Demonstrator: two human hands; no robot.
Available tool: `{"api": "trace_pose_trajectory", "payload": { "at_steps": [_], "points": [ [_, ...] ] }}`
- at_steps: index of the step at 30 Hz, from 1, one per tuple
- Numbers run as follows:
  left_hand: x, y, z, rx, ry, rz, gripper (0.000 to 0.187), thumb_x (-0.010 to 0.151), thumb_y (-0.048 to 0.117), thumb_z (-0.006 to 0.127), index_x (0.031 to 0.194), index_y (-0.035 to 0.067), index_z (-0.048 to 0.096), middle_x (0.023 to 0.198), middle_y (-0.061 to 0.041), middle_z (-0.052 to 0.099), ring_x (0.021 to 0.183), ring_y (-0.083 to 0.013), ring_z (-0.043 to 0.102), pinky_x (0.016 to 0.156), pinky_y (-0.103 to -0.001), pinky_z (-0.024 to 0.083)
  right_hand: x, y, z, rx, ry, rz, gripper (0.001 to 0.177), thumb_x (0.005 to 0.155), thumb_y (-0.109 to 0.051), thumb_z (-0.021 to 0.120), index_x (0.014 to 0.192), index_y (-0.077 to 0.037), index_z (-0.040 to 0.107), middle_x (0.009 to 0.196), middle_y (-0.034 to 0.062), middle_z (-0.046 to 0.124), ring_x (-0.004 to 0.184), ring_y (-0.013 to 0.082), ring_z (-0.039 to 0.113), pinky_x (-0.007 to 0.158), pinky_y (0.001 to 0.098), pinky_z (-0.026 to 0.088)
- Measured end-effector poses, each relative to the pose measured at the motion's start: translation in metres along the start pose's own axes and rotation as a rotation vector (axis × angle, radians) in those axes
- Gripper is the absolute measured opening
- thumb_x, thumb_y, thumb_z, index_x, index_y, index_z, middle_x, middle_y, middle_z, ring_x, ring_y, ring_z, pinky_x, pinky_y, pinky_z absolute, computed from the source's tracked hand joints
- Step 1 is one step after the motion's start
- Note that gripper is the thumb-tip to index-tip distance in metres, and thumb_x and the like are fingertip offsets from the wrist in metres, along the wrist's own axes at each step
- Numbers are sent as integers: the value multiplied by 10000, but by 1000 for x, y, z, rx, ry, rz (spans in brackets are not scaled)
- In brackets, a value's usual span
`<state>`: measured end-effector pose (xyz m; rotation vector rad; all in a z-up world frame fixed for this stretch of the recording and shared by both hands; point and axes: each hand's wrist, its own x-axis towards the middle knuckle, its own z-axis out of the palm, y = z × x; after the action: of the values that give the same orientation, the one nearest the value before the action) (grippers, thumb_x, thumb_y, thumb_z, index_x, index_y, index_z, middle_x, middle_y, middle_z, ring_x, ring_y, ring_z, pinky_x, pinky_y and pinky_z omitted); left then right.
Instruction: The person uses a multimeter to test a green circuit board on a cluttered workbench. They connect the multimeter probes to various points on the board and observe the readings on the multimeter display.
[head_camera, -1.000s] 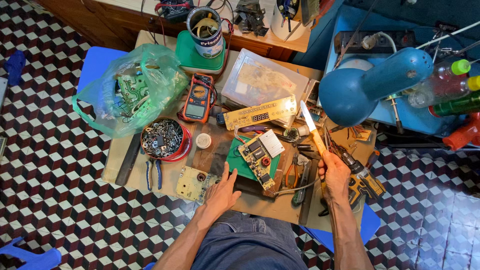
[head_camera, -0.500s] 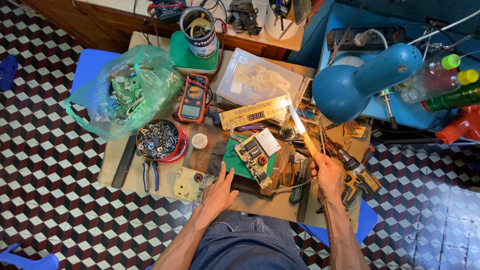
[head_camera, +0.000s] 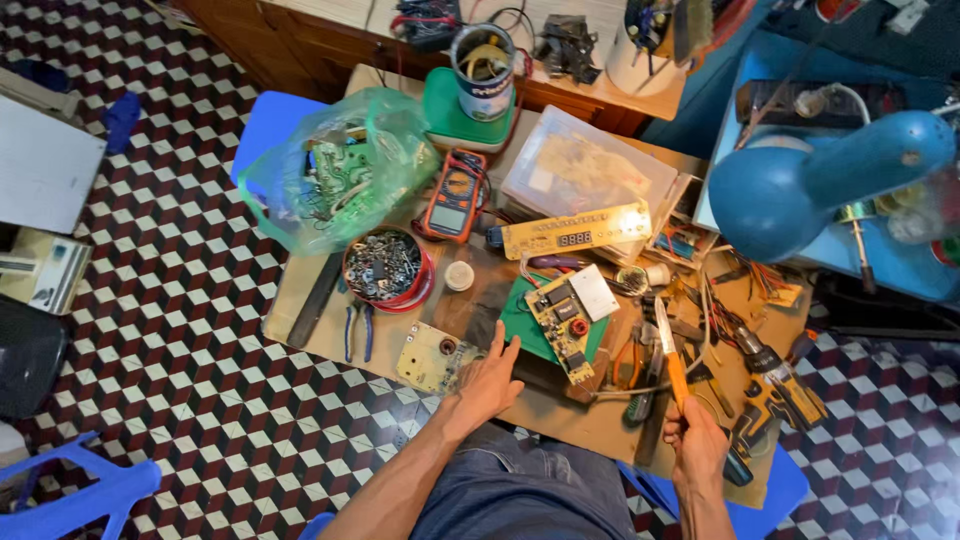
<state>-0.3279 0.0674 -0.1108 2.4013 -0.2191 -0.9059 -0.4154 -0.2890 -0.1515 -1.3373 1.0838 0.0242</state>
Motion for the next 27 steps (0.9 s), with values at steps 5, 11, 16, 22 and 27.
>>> {"api": "trace_pose_trajectory", "payload": {
  "at_steps": [5,11,16,22,27],
  "points": [
    [-1,-5,4,-16,60,84,866,843,289,731,1571,79,312,1687,-254,37,1099,-521,631,934,-560,516,5,5,5,-458,-26,-248,440,1065,-256,575,1376,44,659,866,201,628,688,151,505,612,294,404],
    [-12,1,-18,-252,410,68,496,879,325,694,1304,75,646,1401,-240,538,1073,-439,670,901,-485,545,-26,-27,25,-521,-71,-353,496,1010,-270,609,1370,71,609,1180,187,700,976,216,620,869,311,468],
    [9,-25,-87,-332,763,-216,349,937,408,631,954,83,757,826,-196,736,806,-401,706,697,-499,533,-29,-34,29,-419,-130,-283,510,966,-277,647,1350,58,623,1265,182,691,1146,228,636,1000,327,455],
    [117,-93,-135,-261,825,-176,388,902,426,697,1030,61,721,912,-193,748,876,-406,716,767,-504,547,-1,-16,-6,-457,92,-216,504,951,-276,686,1345,37,657,1242,164,708,1125,228,644,957,341,477],
    [199,-142,-144,-196,725,-109,513,789,434,796,1110,41,713,1034,-224,730,980,-415,699,857,-496,533,14,-7,-10,-523,270,-65,476,959,-262,677,1330,35,665,1225,158,715,1117,225,650,954,339,482]
  ]
}}
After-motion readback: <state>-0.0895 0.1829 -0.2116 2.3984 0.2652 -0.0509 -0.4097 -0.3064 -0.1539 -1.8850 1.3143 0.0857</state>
